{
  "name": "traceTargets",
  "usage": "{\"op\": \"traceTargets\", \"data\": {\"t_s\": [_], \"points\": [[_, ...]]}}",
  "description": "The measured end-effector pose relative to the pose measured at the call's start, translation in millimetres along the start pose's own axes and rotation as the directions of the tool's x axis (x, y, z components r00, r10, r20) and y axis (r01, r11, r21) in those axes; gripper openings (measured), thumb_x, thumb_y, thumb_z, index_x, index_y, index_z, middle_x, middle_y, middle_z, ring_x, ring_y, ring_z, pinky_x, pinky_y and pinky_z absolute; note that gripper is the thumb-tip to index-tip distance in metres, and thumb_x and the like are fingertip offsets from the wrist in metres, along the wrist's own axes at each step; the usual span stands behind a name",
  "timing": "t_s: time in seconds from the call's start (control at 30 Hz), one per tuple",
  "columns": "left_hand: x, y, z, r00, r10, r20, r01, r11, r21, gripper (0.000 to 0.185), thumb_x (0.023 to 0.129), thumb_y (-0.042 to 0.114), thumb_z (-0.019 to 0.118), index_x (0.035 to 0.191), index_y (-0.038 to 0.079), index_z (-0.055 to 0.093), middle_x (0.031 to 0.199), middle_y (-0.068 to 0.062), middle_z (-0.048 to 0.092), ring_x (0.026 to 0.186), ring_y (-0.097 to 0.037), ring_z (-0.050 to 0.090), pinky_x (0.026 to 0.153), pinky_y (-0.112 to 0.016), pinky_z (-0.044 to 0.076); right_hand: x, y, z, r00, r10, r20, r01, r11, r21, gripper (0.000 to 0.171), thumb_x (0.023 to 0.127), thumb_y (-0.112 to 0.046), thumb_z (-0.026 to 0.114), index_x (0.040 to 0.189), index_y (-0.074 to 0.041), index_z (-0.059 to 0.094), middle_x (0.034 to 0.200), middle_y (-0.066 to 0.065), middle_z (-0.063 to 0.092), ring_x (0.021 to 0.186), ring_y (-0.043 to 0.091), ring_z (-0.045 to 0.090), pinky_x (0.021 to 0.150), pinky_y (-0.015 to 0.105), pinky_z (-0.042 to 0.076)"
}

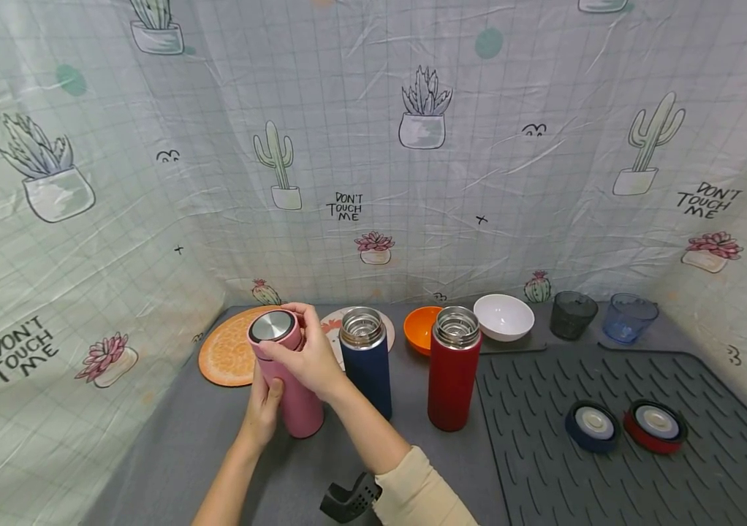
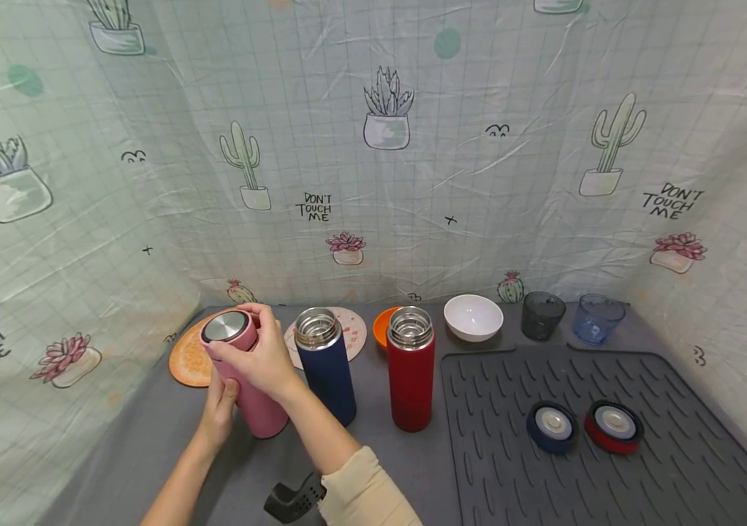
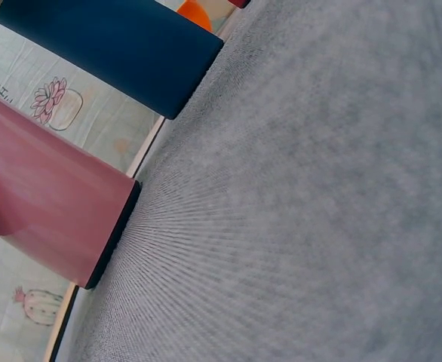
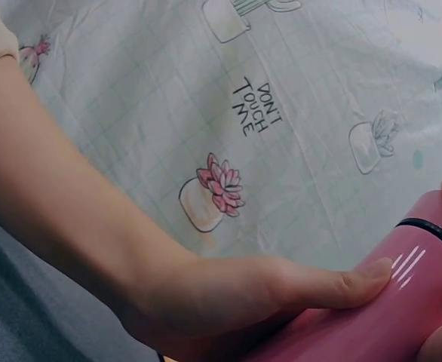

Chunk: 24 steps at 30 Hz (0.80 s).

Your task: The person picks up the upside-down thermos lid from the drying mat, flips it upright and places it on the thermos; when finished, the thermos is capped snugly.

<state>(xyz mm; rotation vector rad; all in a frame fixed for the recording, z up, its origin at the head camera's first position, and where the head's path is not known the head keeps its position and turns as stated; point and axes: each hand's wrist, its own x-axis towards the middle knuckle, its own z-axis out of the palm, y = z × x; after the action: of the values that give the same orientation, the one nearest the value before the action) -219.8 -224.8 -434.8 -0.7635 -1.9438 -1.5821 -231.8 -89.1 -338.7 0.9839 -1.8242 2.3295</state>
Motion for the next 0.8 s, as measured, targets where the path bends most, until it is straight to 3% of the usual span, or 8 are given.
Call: {"op": "traceTargets", "data": {"t_s": [0.1,0.23,0.37,0.53,0.67,0.8], "points": [[0.3,0.6,0.4,1.0,0.007,0.0,-0.007,1.0,-0.001,0.054,0.099,0.03,0.035,0.144,0.007,0.016,0.134,-0.005,0.035,0.118,-0.015,0.038,0.095,-0.02,0.031,-3.0,-11.8,3.1,0.999,0.019,-0.034,-0.019,1.0,0.001,0.06,0.077,-0.008,0.069,0.127,-0.002,0.035,0.112,0.005,0.046,0.094,0.011,0.055,0.08,0.026,0.048],[-0.1,2.1,0.8,1.0,0.008,-0.005,-0.008,1.0,0.002,0.051,0.099,0.028,0.035,0.142,0.006,0.019,0.129,-0.003,0.039,0.113,-0.014,0.041,0.092,-0.02,0.033,-6.3,-23.5,2.7,1.0,0.011,-0.023,-0.013,0.997,-0.078,0.057,0.082,-0.011,0.058,0.133,0.001,0.036,0.12,0.015,0.048,0.102,0.015,0.054,0.087,0.025,0.043],[0.3,2.3,0.9,1.0,0.01,-0.004,-0.01,1.0,0.004,0.05,0.099,0.027,0.036,0.141,0.005,0.021,0.125,-0.002,0.041,0.109,-0.012,0.044,0.089,-0.02,0.036,-2.2,-13.6,-2.6,1.0,0.009,0.028,-0.007,0.997,-0.077,0.055,0.083,-0.01,0.053,0.134,0.001,0.037,0.123,0.02,0.05,0.105,0.018,0.053,0.089,0.026,0.042],[2.9,2.0,1.6,1.0,0.024,0.001,-0.024,1.0,-0.004,0.055,0.099,0.033,0.036,0.144,0.008,0.017,0.134,-0.006,0.036,0.117,-0.016,0.039,0.094,-0.021,0.033,4.3,1.7,-3.8,0.998,0.056,0.021,-0.056,0.998,-0.007,0.056,0.078,-0.013,0.068,0.124,-0.007,0.038,0.112,0.005,0.05,0.093,0.012,0.057,0.081,0.026,0.048],[2.0,1.5,1.8,1.0,0.026,-0.007,-0.026,1.0,-0.002,0.055,0.098,0.033,0.036,0.143,0.006,0.018,0.133,-0.005,0.037,0.116,-0.015,0.039,0.094,-0.02,0.032,3.8,4.2,-3.6,0.998,0.051,0.027,-0.047,0.991,-0.125,0.056,0.082,-0.021,0.064,0.129,-0.011,0.037,0.116,0.003,0.046,0.103,0.011,0.049,0.086,0.027,0.043],[0.2,0.1,1.3,1.0,0.016,-0.01,-0.016,1.0,0.003,0.052,0.099,0.031,0.036,0.142,0.005,0.021,0.128,-0.003,0.04,0.111,-0.013,0.042,0.091,-0.02,0.034,2.8,5.4,-5.8,0.997,0.035,0.062,-0.028,0.994,-0.109,0.057,0.085,-0.019,0.058,0.136,-0.005,0.035,0.121,0.01,0.049,0.105,0.011,0.049,0.089,0.026,0.041]]}}
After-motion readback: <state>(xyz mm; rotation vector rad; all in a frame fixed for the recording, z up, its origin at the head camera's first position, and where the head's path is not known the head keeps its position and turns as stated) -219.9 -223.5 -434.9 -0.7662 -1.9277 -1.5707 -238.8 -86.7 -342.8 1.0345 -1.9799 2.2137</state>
